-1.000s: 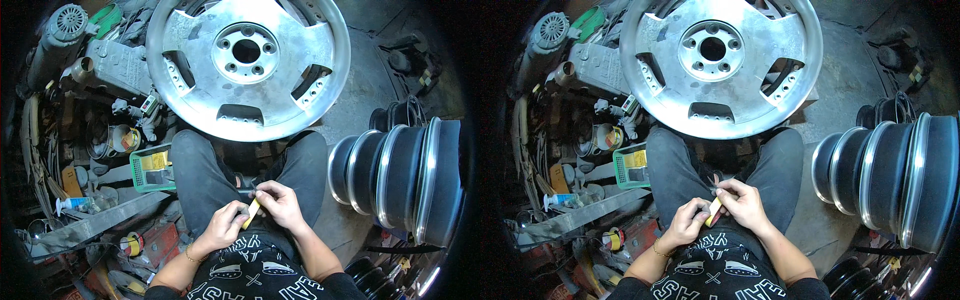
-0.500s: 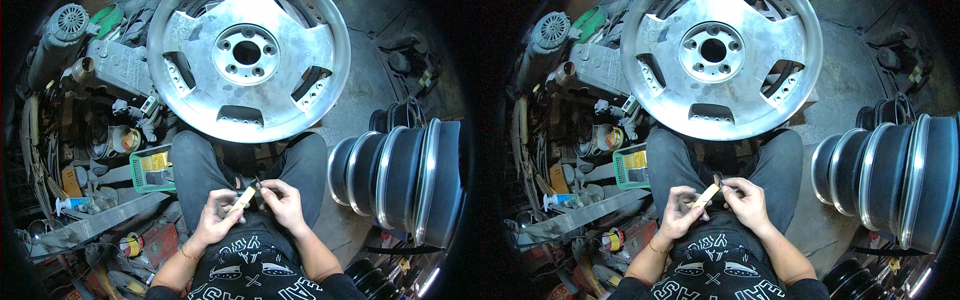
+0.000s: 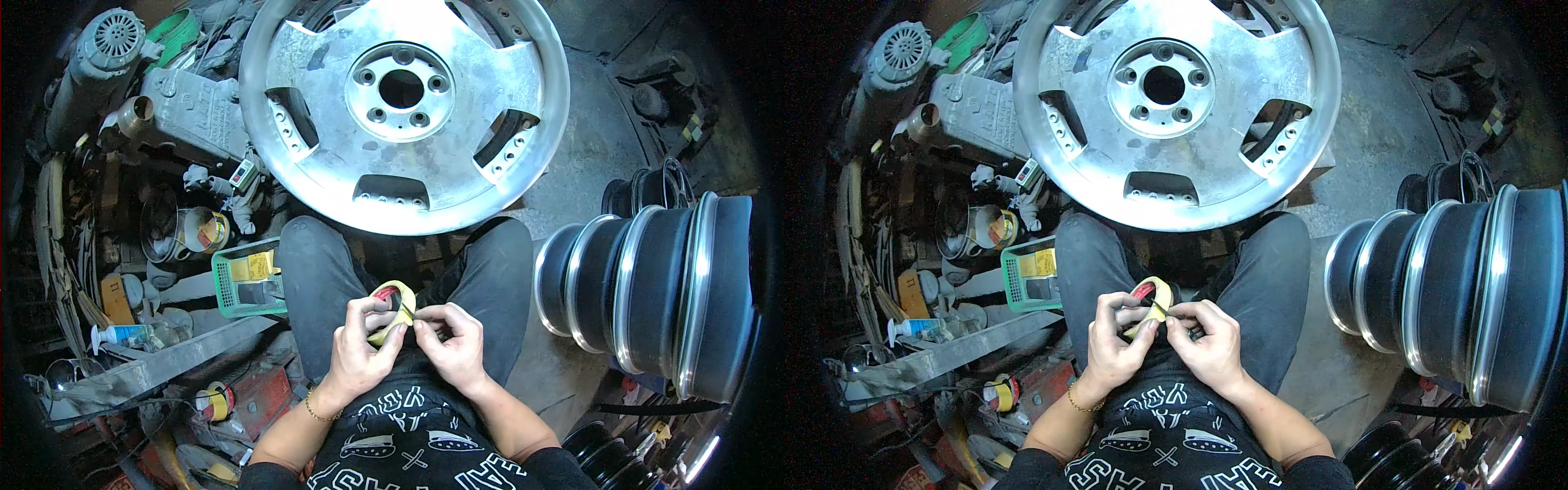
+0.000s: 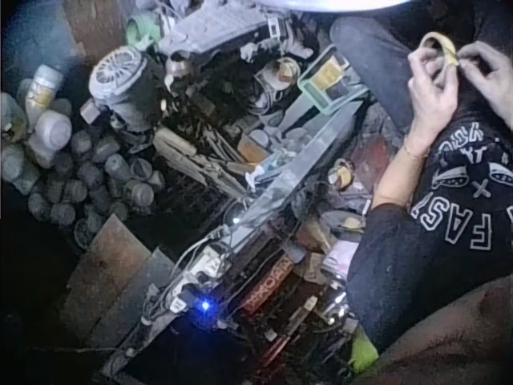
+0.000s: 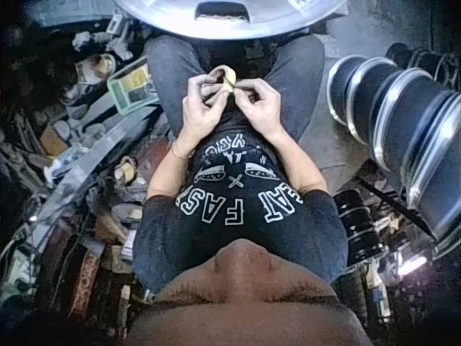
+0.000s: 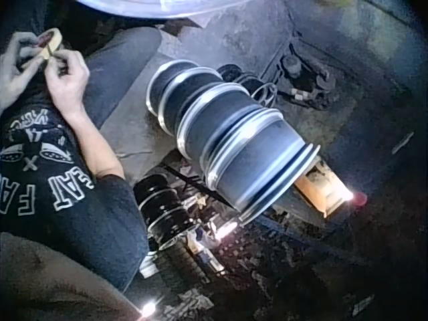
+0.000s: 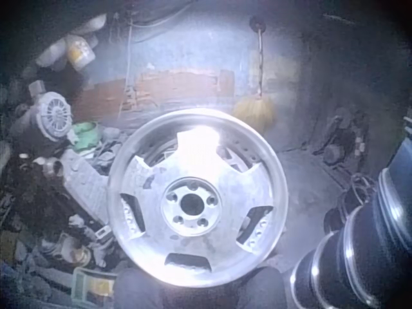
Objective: The person peels old tape from a rotary tool bit, folds a strip of sandpaper onto the bit, and wraps masking tape around it by hand.
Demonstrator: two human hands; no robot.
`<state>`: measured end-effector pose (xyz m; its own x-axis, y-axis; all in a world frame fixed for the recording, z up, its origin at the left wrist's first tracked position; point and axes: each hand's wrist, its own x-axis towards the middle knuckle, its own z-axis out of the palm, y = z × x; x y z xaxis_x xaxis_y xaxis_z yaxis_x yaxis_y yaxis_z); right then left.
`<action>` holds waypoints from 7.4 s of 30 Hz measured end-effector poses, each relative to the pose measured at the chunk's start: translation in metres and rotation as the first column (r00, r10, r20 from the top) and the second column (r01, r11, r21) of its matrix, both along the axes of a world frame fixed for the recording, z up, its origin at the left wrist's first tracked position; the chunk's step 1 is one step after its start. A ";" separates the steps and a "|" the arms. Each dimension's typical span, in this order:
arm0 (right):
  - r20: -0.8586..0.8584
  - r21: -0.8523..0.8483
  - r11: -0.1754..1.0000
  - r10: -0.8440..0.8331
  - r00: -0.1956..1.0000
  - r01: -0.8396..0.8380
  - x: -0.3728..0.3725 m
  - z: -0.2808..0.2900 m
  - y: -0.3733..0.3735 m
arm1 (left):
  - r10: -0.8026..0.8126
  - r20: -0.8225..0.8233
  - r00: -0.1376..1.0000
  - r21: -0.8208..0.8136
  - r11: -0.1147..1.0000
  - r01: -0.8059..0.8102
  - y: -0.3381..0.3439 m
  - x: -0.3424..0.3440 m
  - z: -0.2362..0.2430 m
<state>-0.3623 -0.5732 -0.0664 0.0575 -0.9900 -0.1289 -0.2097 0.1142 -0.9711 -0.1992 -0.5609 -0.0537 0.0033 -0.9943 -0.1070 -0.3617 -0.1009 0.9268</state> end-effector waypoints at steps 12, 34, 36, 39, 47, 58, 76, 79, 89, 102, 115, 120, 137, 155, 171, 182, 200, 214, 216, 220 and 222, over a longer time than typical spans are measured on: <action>-0.044 -0.083 0.995 0.043 0.998 -0.046 -0.003 0.001 0.000 | -0.135 0.091 0.987 0.059 0.990 0.130 -0.018 0.008 0.017; -0.054 -0.163 0.987 0.006 0.999 -0.014 0.001 -0.007 0.002 | -0.102 -0.083 0.991 0.171 0.979 0.115 -0.017 0.016 0.010; -0.095 -0.193 0.981 0.007 0.995 -0.026 0.001 -0.009 0.002 | -0.118 -0.044 0.992 0.170 0.978 0.124 -0.018 0.014 0.012; -0.100 -0.187 0.982 0.018 0.995 -0.036 0.000 -0.010 0.002 | -0.117 0.021 0.993 0.057 0.992 0.116 -0.016 0.010 0.011; -0.142 -0.234 0.971 0.013 0.990 -0.046 0.001 -0.012 0.003 | -0.078 0.097 0.992 0.033 0.997 0.075 -0.015 0.005 0.007; -0.149 -0.233 0.971 0.021 0.989 -0.056 -0.001 -0.012 0.003 | -0.057 0.041 0.998 0.120 0.991 0.052 -0.021 0.003 0.002; -0.059 -0.242 0.958 0.145 0.988 -0.155 -0.005 -0.014 0.003 | -0.090 -0.139 0.986 0.204 0.972 0.117 -0.019 0.011 -0.012; -0.034 -0.217 0.966 0.133 0.991 -0.137 -0.004 -0.013 0.003 | -0.111 -0.116 0.987 0.185 0.974 0.132 -0.020 0.012 -0.009; -0.014 -0.134 0.972 0.193 0.981 -0.193 -0.007 -0.015 0.003 | -0.186 -0.207 0.960 0.199 0.953 0.228 -0.024 0.019 -0.012; 0.282 0.155 0.983 0.050 0.958 -0.097 -0.006 -0.015 0.008 | -0.185 -0.356 0.916 0.261 0.922 0.288 -0.030 0.021 -0.018; -0.211 -0.110 0.989 0.070 0.975 -0.094 -0.035 0.023 -0.022 | -0.387 0.029 0.922 0.020 0.922 0.387 -0.050 -0.018 0.002; -0.390 0.011 0.980 0.186 0.902 -0.198 -0.042 0.037 -0.043 | -0.380 0.096 0.920 0.034 0.925 0.378 -0.053 -0.029 0.003; -0.385 -0.033 0.913 0.364 0.848 -0.407 -0.056 0.031 -0.049 | -0.365 0.155 0.918 -0.085 0.921 0.380 -0.042 -0.034 -0.029; -0.293 0.026 0.910 0.402 0.867 -0.413 -0.071 0.036 -0.058 | -0.378 0.122 0.918 -0.155 0.906 0.394 -0.039 -0.038 -0.027; -0.332 0.150 0.919 0.395 0.857 -0.366 -0.072 0.036 -0.060 | -0.360 0.079 0.930 -0.161 0.916 0.368 -0.034 -0.048 -0.034; -0.127 0.061 0.894 0.448 0.885 -0.444 -0.075 0.031 -0.058 | -0.481 0.028 0.876 -0.120 0.869 0.480 -0.037 -0.042 -0.046; -0.168 0.079 0.920 0.392 0.904 -0.384 -0.073 0.017 -0.055 | -0.375 -0.086 0.923 -0.118 0.924 0.365 -0.034 -0.043 -0.054; -0.321 0.048 0.935 0.347 0.881 -0.351 -0.068 0.011 -0.051 | -0.395 -0.160 0.905 -0.033 0.918 0.395 -0.033 -0.033 -0.058; -0.222 0.065 0.929 0.369 0.903 -0.363 -0.067 0.008 -0.050 | -0.411 -0.182 0.893 0.007 0.908 0.419 -0.033 -0.034 -0.060; -0.231 0.141 0.931 0.361 0.904 -0.336 -0.065 0.017 -0.051 | -0.423 -0.173 0.889 -0.015 0.904 0.427 -0.032 -0.036 -0.058; -0.344 0.174 0.937 0.346 0.873 -0.303 -0.063 0.020 -0.051 | -0.442 -0.122 0.889 0.025 0.894 0.448 -0.034 -0.035 -0.055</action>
<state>-0.4248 -0.6244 -0.0463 0.3008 -0.9016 -0.3110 -0.5895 0.0806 -0.8037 -0.2346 -0.5945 -0.1084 -0.4529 -0.8818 -0.1314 -0.2761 -0.0015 0.9611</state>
